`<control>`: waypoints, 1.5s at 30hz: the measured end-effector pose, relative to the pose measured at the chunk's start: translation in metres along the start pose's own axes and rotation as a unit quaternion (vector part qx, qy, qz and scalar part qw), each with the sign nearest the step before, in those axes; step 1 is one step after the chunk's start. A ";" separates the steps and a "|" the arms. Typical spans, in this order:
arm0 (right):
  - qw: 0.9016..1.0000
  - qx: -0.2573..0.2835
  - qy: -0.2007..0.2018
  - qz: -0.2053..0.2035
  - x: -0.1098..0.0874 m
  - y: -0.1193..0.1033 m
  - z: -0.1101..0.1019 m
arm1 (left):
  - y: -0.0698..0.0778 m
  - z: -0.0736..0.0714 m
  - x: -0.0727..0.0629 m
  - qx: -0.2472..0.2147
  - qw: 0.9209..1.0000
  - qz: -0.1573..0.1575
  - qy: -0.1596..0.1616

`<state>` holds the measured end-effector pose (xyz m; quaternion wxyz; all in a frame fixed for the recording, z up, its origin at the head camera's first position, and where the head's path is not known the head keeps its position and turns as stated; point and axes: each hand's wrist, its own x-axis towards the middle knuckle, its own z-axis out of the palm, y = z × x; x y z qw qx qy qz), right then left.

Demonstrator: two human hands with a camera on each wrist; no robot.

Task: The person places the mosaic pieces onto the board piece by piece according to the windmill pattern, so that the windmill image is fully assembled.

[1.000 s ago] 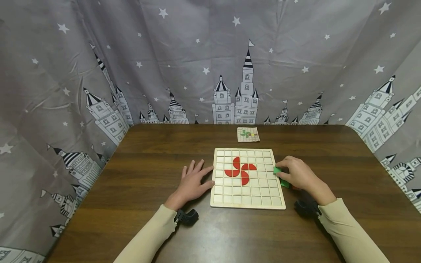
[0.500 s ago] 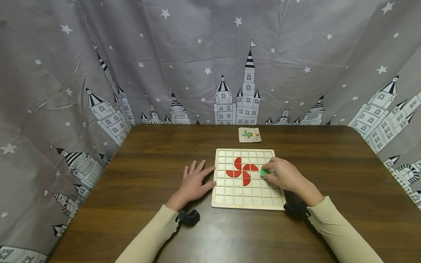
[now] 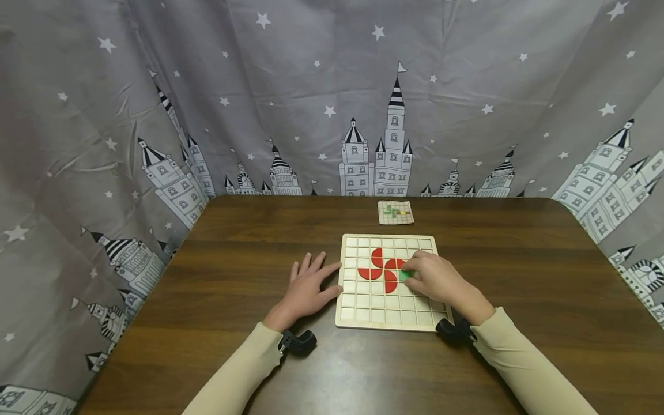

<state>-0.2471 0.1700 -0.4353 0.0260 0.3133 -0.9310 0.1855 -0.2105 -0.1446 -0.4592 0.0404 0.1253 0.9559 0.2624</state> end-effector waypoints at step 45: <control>1.000 0.011 0.006 0.008 0.001 0.001 -0.001 | 0.000 0.000 0.001 -0.001 1.000 -0.002 0.002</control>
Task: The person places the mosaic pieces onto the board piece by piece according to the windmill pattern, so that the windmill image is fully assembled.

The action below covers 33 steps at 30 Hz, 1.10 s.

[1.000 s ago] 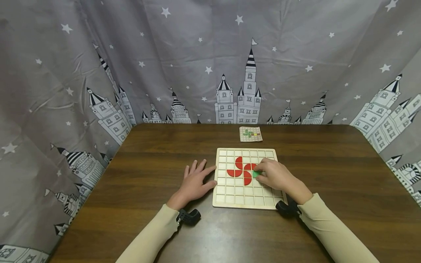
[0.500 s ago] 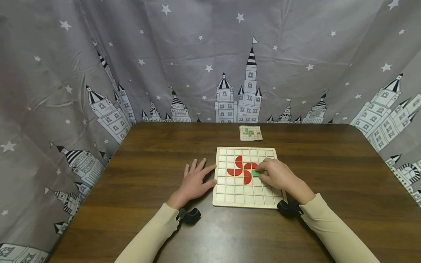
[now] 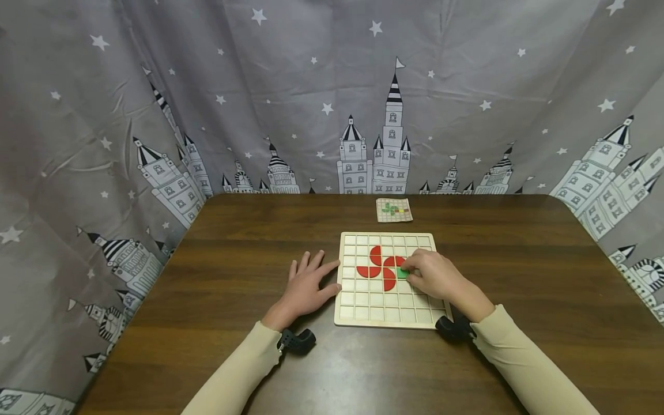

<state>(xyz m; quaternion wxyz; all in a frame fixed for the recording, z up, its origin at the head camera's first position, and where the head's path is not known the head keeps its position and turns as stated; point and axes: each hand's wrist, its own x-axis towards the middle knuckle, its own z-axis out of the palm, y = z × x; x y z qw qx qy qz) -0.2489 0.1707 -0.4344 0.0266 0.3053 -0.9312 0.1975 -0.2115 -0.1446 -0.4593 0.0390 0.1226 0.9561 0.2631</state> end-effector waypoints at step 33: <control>0.999 0.020 0.020 0.015 -0.013 0.011 -0.018 | 0.001 -0.001 -0.002 -0.006 1.000 0.001 -0.002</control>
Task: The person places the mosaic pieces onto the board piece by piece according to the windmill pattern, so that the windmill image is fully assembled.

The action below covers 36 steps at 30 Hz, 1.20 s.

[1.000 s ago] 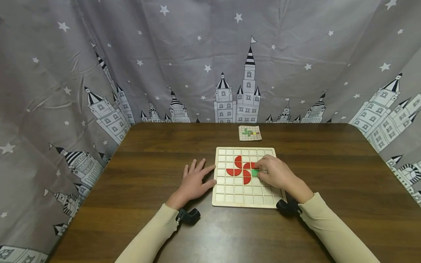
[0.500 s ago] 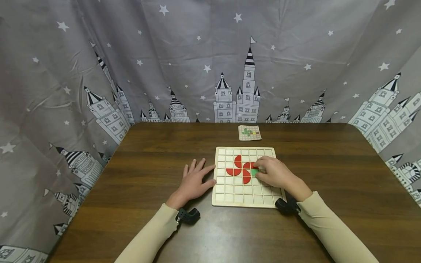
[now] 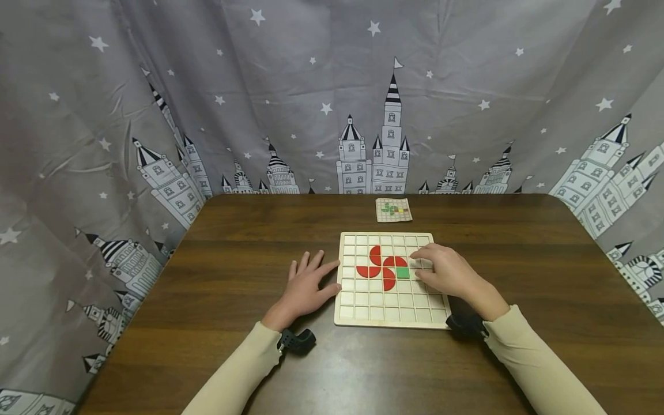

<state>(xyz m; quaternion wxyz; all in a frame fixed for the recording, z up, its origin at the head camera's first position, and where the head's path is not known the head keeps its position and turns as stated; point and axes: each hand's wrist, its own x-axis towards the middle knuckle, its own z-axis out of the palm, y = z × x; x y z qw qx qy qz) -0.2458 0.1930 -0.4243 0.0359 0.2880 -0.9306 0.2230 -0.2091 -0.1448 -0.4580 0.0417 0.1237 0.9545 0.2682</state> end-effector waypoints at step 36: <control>0.998 -0.053 0.013 0.038 -0.085 0.046 -0.030 | 0.001 -0.001 0.001 0.002 1.000 -0.006 -0.002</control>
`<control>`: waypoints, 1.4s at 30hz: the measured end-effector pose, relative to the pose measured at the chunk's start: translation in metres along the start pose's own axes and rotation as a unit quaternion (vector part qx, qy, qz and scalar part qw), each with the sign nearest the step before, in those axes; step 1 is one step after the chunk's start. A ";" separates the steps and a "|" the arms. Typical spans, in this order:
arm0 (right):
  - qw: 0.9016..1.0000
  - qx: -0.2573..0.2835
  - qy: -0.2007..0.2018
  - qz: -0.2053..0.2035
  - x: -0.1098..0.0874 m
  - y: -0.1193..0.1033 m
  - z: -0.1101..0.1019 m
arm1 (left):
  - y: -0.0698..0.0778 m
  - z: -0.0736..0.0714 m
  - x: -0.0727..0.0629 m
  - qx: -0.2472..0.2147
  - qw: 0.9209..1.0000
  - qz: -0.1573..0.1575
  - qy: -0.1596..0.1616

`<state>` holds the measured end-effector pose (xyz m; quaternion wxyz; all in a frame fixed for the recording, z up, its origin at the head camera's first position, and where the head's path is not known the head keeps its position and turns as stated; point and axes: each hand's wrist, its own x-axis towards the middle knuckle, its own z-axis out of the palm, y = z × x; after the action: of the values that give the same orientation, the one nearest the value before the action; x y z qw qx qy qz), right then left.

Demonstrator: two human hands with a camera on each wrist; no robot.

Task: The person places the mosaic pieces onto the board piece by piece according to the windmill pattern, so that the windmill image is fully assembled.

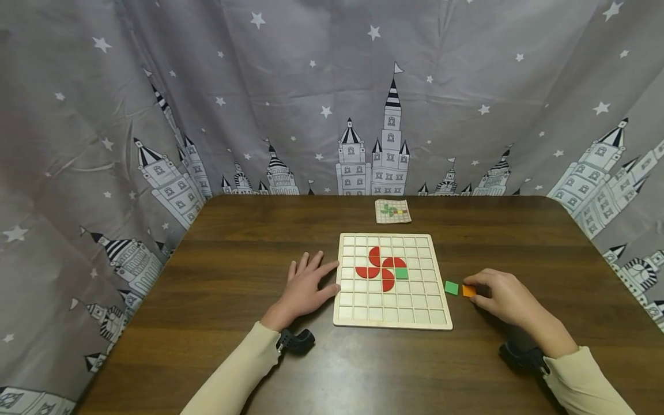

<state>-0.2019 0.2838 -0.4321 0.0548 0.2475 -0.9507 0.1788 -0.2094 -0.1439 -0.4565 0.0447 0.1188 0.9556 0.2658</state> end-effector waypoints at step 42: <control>0.997 0.045 -0.029 -0.054 0.071 -0.044 0.026 | 0.001 0.000 -0.002 -0.002 1.000 0.003 0.004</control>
<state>-0.2423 0.2065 -0.4293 0.0256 0.3055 -0.9283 0.2106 -0.2078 -0.1438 -0.4559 0.0401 0.1209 0.9549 0.2682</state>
